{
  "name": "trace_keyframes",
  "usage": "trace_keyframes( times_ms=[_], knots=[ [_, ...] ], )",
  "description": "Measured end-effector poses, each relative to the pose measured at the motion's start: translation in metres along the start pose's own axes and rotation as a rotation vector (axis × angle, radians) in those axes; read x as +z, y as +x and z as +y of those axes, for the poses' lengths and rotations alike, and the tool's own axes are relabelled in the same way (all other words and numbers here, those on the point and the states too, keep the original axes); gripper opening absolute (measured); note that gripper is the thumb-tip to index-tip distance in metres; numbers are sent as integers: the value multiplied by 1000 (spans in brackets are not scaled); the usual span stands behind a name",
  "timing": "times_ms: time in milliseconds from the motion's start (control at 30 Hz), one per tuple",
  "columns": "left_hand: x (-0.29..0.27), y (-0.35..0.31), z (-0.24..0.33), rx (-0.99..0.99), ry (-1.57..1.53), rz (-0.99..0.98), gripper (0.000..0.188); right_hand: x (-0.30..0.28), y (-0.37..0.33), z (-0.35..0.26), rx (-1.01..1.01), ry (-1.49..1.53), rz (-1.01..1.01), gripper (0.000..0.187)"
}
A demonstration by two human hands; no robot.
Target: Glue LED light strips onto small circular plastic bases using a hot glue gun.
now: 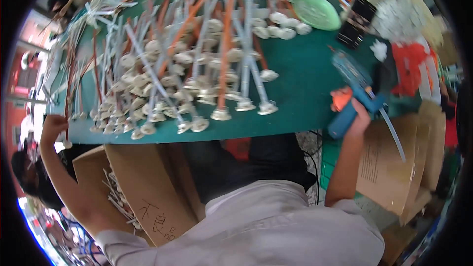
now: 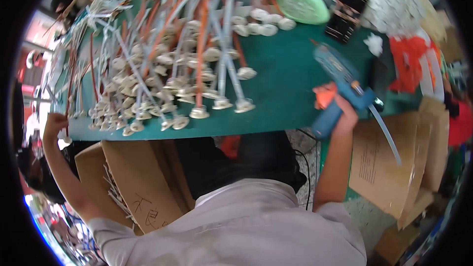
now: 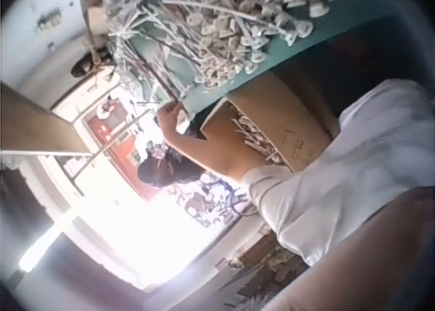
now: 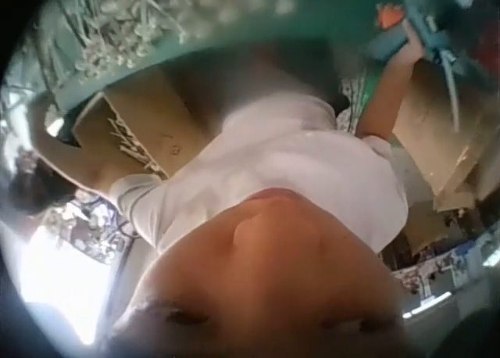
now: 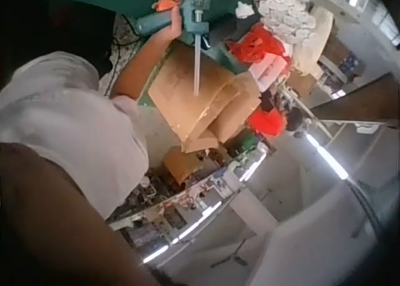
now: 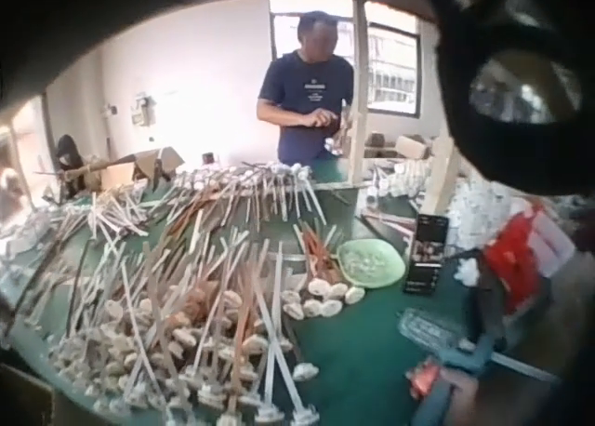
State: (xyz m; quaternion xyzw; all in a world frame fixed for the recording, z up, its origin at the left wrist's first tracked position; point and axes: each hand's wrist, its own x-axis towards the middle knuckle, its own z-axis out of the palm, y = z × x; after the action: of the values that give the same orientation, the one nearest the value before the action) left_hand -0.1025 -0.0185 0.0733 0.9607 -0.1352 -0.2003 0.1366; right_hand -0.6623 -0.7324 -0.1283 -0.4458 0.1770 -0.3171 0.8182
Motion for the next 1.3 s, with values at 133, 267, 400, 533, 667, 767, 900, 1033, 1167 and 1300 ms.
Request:
trace_keyframes(
  times_ms=[133, 267, 400, 533, 667, 767, 900, 1033, 1167, 1300],
  knots=[
    [92, -100, 108, 405, -368, 629, 12, 2, 2, -2, 17, -7, -160, 40],
    [246, -164, 256, 538, -807, 613, 16, 1, -2, -1, -20, 4, -194, 38],
    [334, -201, 376, 550, -894, 516, 17, 10, -26, 5, -70, -70, -161, 35],
    [363, -187, 400, 618, -495, 603, 13, 38, -82, 17, -32, -93, -299, 32],
    [370, -175, 408, 568, -554, 538, 10, 70, -117, 12, 45, -192, -402, 24],
    [368, -175, 414, 575, -520, 544, 11, 59, -130, 41, -21, -302, -483, 25],
    [372, -175, 411, 571, -548, 551, 12, 80, -121, 43, -78, -528, -506, 23],
    [369, -176, 407, 596, -516, 496, 12, 85, -114, 53, -165, -636, -555, 18],
    [368, -176, 407, 602, -501, 489, 12, 89, -112, 59, -108, -666, -606, 13],
    [372, -173, 409, 586, -599, 517, 13, 90, -115, 64, -148, -653, -561, 14]
  ],
)
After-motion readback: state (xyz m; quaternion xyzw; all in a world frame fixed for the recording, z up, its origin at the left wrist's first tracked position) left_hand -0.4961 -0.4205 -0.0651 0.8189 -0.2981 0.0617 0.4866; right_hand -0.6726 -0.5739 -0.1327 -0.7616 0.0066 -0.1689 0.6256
